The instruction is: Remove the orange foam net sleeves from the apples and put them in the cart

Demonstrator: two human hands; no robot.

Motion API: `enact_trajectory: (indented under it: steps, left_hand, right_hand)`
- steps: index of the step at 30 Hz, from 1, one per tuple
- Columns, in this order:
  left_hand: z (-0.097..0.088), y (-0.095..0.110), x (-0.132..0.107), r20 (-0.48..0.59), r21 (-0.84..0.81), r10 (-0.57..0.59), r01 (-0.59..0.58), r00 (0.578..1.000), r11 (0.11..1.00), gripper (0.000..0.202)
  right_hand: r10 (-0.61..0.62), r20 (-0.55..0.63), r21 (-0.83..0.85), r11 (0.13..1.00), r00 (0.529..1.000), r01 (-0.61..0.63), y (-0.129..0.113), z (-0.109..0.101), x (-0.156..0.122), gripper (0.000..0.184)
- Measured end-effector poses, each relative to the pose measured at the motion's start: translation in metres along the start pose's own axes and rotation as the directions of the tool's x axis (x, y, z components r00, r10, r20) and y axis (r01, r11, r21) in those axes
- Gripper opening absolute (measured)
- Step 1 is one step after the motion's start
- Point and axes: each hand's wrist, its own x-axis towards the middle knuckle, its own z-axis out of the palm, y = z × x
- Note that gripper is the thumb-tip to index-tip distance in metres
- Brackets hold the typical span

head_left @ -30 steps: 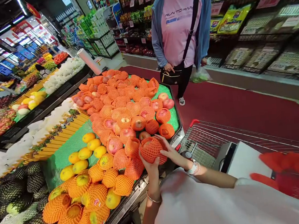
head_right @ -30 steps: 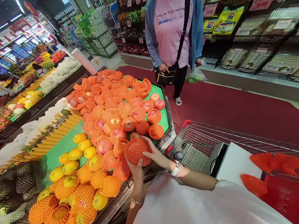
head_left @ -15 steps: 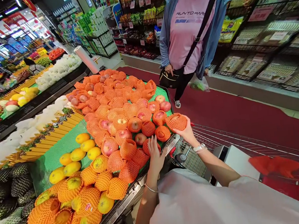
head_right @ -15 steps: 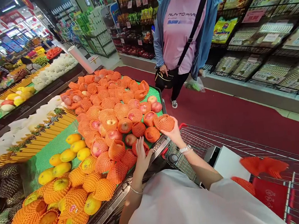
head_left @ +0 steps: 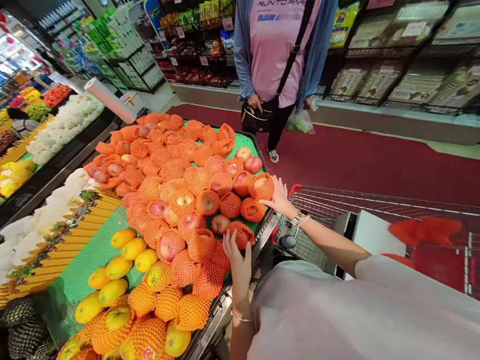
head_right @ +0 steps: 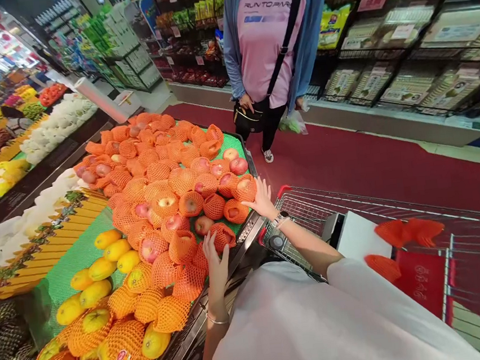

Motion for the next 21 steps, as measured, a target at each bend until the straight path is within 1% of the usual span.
enact_trajectory:
  steps: [2,3,4,6,8,10,13,15,16,18,19,20,21]
  left_hand:
    - [0.002,0.005,0.002,0.015,0.003,0.042,-0.042,0.999,0.999,0.047]
    - [0.003,0.007,0.002,0.023,-0.002,0.060,-0.060,0.998,0.998,0.047]
    - [0.004,0.010,0.003,0.028,-0.009,0.075,-0.075,0.997,0.997,0.046]
    - [0.004,0.014,0.004,0.035,-0.022,0.095,-0.094,0.995,0.995,0.046]
    - [0.003,0.016,0.006,0.035,-0.020,0.105,-0.104,0.994,0.994,0.046]
    - [0.002,0.016,0.007,0.027,-0.016,0.113,-0.113,0.993,0.993,0.045]
    - [0.004,0.012,0.008,0.004,-0.023,0.112,-0.112,0.994,0.993,0.046]
    - [0.007,0.010,0.008,0.010,-0.026,0.112,-0.112,0.994,0.993,0.047]
    - [0.009,0.010,0.007,0.017,-0.026,0.116,-0.116,0.993,0.993,0.047]
    - [0.011,0.013,0.007,0.017,-0.022,0.129,-0.128,0.992,0.991,0.048]
    - [0.011,0.015,0.007,0.001,-0.018,0.134,-0.134,0.991,0.991,0.048]
    - [0.010,0.018,0.008,-0.027,-0.013,0.136,-0.136,0.990,0.991,0.048]
    - [0.009,0.020,0.008,-0.062,-0.008,0.135,-0.136,0.989,0.991,0.048]
  right_hand:
    - [0.002,0.080,0.056,0.998,0.997,-0.007,0.006,-0.009,-0.003,0.119]
    - [-0.015,0.098,0.106,0.994,0.995,0.005,0.007,-0.012,-0.006,0.116]
    - [-0.042,0.087,0.169,0.985,0.995,0.027,0.007,-0.015,-0.008,0.112]
    - [-0.091,-0.012,0.294,0.952,0.996,0.091,0.002,-0.018,-0.010,0.108]
    - [-0.122,-0.115,0.350,0.924,0.986,0.155,-0.006,-0.016,-0.007,0.111]
    - [-0.150,-0.149,0.315,0.930,0.977,0.190,-0.017,-0.009,-0.001,0.111]
    - [-0.168,-0.159,0.208,0.957,0.973,0.200,-0.028,0.000,0.007,0.095]
    - [-0.172,-0.131,0.160,0.968,0.976,0.192,-0.030,0.001,0.008,0.089]
    - [-0.174,-0.102,0.136,0.973,0.979,0.187,-0.028,0.000,0.007,0.089]
    - [-0.176,-0.059,0.086,0.980,0.983,0.180,-0.018,-0.006,0.000,0.091]
    - [-0.164,-0.067,0.065,0.984,0.984,0.168,-0.009,-0.011,-0.007,0.090]
    - [-0.131,-0.102,0.046,0.990,0.986,0.136,0.004,-0.018,-0.017,0.087]
    - [-0.058,-0.164,0.028,0.998,0.985,0.063,0.019,-0.027,-0.028,0.082]
